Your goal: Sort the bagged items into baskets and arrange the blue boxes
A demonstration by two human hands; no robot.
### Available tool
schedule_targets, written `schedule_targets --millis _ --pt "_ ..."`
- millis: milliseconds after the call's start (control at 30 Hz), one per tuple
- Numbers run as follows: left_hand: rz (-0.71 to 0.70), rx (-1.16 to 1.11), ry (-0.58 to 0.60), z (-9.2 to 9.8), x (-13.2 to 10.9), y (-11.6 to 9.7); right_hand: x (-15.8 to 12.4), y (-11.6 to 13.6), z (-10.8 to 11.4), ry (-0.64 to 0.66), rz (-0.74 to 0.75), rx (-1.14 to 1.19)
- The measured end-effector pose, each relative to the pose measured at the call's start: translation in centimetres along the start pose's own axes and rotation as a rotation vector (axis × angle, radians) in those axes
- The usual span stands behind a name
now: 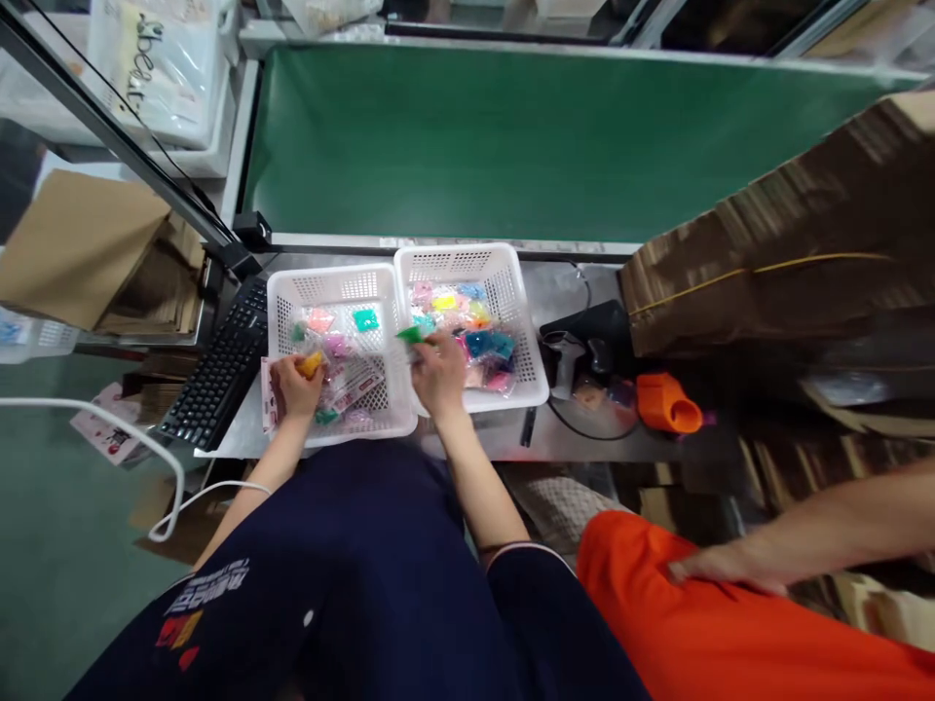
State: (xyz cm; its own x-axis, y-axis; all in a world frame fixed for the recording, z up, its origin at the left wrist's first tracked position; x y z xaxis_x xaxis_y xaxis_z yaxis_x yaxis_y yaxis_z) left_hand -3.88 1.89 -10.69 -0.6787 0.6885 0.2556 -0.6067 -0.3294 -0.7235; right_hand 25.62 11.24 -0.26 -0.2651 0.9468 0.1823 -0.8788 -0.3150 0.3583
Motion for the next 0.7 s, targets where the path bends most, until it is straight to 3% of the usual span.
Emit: schedule_targets --millis 67,133,200,267,333,400,533,700 --pt "-0.024 -0.018 -0.002 -0.2 0.0 0.0 0.3 -2.5 2.3 -0.198 -0.149 -0.119" --pt "-0.049 -0.026 -0.014 -0.1 -0.1 -0.1 1.0 -2.5 1.9 -0.159 -0.184 -0.175" --pt "-0.069 -0.025 -0.04 0.3 -0.2 -0.5 2.2 0.3 -1.2 0.081 -0.072 -0.113" --pt "-0.091 -0.017 -0.07 1.1 -0.4 -1.0 3.7 4.6 -5.4 0.326 0.086 -0.009" --pt "-0.119 -0.011 -0.085 2.4 -0.9 -1.5 5.4 8.3 -9.4 0.434 0.143 0.026" --pt "-0.148 0.023 -0.066 3.9 -1.5 -1.5 6.9 10.4 -12.4 0.479 0.121 0.011" --pt "-0.154 0.156 -0.006 6.6 -2.5 0.0 8.1 9.9 -15.0 0.451 0.067 -0.007" --pt "-0.13 0.191 -0.018 7.3 -3.2 2.1 8.4 8.0 -14.6 0.335 0.009 0.025"
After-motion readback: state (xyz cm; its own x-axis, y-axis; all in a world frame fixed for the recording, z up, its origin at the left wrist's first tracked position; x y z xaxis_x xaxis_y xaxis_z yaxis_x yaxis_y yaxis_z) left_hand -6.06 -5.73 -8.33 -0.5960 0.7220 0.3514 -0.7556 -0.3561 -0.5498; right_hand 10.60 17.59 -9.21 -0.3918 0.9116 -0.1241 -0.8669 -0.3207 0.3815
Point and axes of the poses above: each hand's wrist, its own x-axis towards the middle knuckle, its own z-axis out of the back of the hand, y = z × x, the point moved 3 cm from there along x, towards the middle knuckle, and after that the axes turned 11 degrees about -y, right-handed, at the moved point
